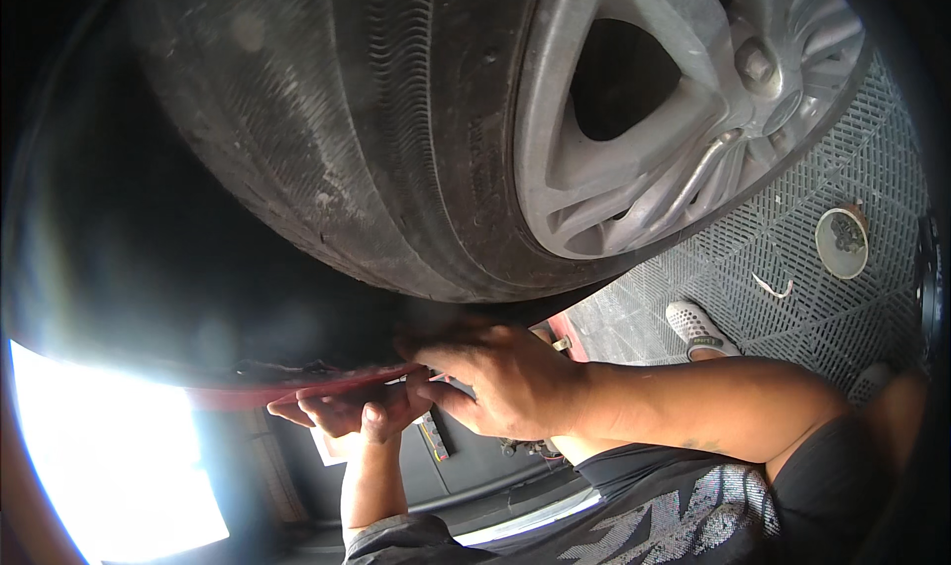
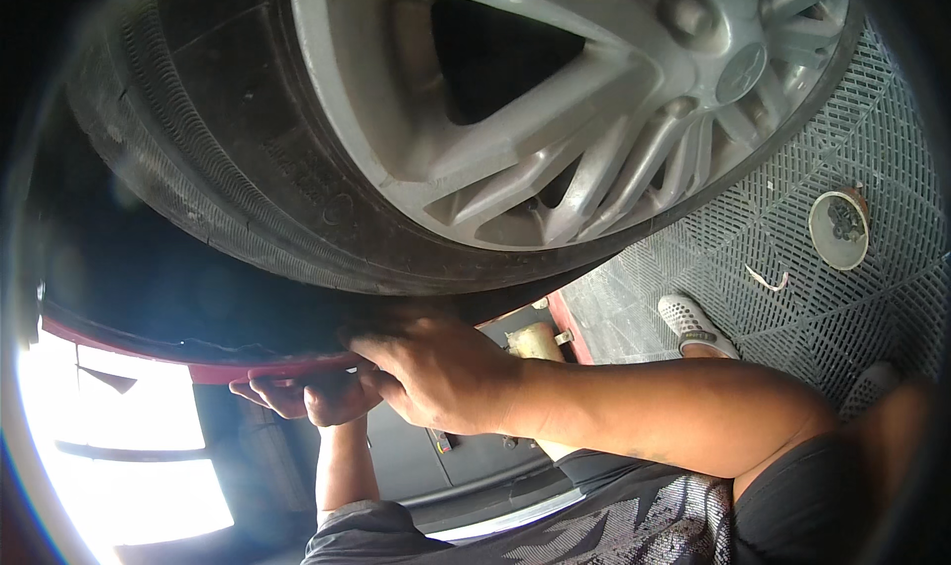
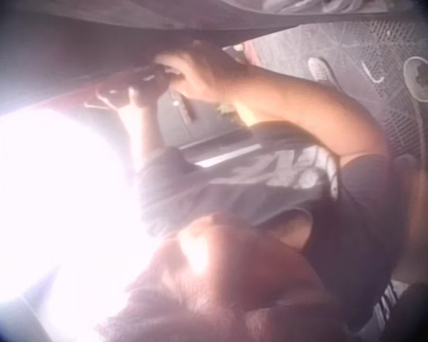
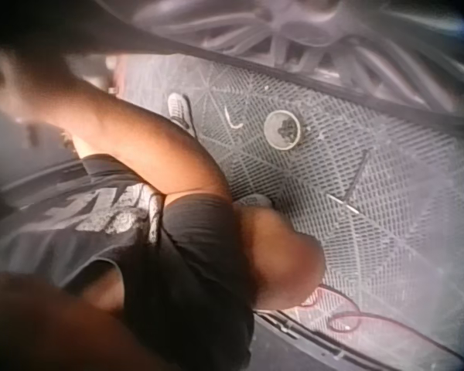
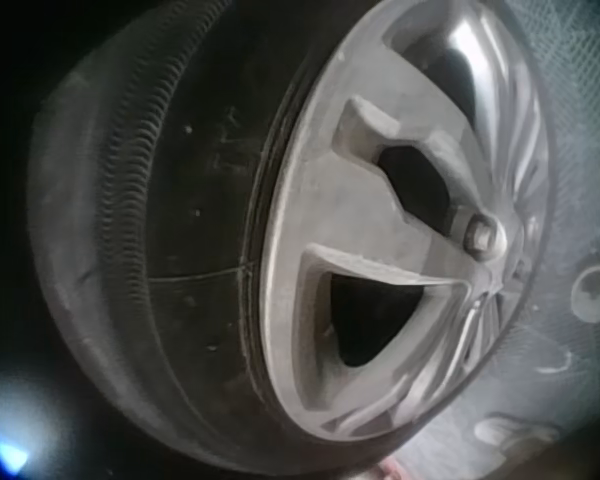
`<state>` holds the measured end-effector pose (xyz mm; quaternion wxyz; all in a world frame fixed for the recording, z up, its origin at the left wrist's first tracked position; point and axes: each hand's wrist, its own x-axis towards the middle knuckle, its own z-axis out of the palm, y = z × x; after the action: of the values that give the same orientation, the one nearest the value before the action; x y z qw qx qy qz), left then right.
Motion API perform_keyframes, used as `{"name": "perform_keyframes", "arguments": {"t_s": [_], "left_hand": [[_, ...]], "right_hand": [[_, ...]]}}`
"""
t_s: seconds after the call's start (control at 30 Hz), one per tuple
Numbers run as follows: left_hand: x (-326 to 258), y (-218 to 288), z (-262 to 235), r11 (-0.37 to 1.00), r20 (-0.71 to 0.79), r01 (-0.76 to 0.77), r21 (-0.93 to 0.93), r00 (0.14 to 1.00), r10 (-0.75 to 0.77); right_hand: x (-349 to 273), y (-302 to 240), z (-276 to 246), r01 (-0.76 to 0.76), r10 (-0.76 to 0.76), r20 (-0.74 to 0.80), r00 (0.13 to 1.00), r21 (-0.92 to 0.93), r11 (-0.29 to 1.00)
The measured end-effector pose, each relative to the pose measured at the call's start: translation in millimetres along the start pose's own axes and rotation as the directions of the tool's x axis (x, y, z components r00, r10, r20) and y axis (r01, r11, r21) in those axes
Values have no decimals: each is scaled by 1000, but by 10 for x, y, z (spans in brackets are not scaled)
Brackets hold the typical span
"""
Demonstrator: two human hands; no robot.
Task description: The person is sitting on the floor and repairing a dent on the side of a red car near the rear wheel. They use a small metal tool to push and adjust the dented area from underneath the panel, repeatedly checking the surface with their hands.
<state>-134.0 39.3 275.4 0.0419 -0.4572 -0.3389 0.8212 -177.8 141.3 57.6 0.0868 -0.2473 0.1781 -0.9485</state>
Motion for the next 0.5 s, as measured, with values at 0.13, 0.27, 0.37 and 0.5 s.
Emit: {"name": "perform_keyframes", "arguments": {"t_s": [0.13,0.27,0.37,0.5], "left_hand": [[-16,19,4,1000,2,19,-7,1000,-19],[-7,23,6,999,7,43,-10,999,-43],[-17,-19,19,998,10,66,-18,998,-66],[-35,-34,29,992,21,110,-55,994,-109]], "right_hand": [[-41,-15,21,113,-115,-8,993,-148,983],[-74,-132,78,166,-149,75,986,-387,907],[-25,-174,111,132,-122,52,991,-310,942],[129,-355,-112,-51,80,170,982,-171,984]]}}
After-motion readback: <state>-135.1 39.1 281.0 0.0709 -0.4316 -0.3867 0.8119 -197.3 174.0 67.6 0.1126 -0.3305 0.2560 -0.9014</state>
